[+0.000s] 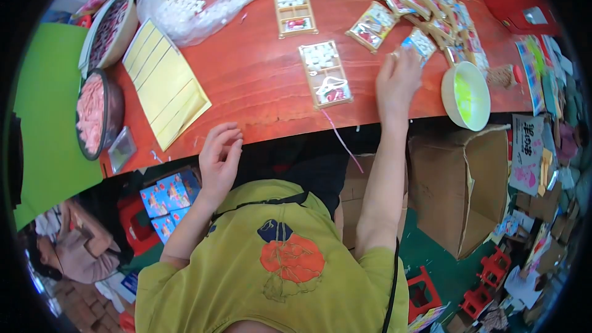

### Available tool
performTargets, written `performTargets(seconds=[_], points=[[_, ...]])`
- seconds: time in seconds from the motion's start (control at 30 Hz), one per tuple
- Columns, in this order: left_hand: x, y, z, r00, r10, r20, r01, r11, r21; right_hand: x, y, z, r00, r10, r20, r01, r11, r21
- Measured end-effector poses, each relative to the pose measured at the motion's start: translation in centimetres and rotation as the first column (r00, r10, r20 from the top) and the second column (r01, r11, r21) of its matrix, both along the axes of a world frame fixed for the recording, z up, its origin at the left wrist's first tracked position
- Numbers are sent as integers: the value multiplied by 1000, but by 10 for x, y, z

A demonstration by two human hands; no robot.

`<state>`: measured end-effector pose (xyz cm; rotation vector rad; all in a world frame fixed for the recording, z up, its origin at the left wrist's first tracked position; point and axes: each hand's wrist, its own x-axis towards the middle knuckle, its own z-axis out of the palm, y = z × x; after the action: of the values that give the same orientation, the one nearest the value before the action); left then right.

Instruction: Manually packaging small white blocks into plastic trays and sealing them with colorful stickers.

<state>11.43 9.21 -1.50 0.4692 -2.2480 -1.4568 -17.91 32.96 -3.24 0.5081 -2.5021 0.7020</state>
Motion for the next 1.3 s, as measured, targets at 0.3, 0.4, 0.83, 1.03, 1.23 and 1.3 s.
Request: performTargets(seconds=[0.3, 0.4, 0.83, 1.03, 1.23, 1.3], points=[[-22, -9, 9, 999, -42, -7, 40, 977, -211, 101, -22, 30, 858, 103, 504, 61, 952, -299], [-51, -3, 11, 977, -176, -121, 115, 912, -394, 135, -6, 41, 807, 73, 586, -58, 997, -44], [-19, -21, 2, 990, -113, -81, 84, 950, -300, 109, -97, 14, 971, 43, 234, -104, 962, 254], [32, -50, 0, 985, 172, -31, -173, 936, -307, 148, -146, 18, 935, 220, 277, -302, 905, 300], [57, -115, -8, 887, 442, -133, -435, 705, -560, 152, -162, 25, 943, 293, 155, -331, 846, 418], [55, -145, -14, 836, 528, -151, -513, 652, -559, 150, -169, 29, 938, 323, 127, -346, 844, 409]])
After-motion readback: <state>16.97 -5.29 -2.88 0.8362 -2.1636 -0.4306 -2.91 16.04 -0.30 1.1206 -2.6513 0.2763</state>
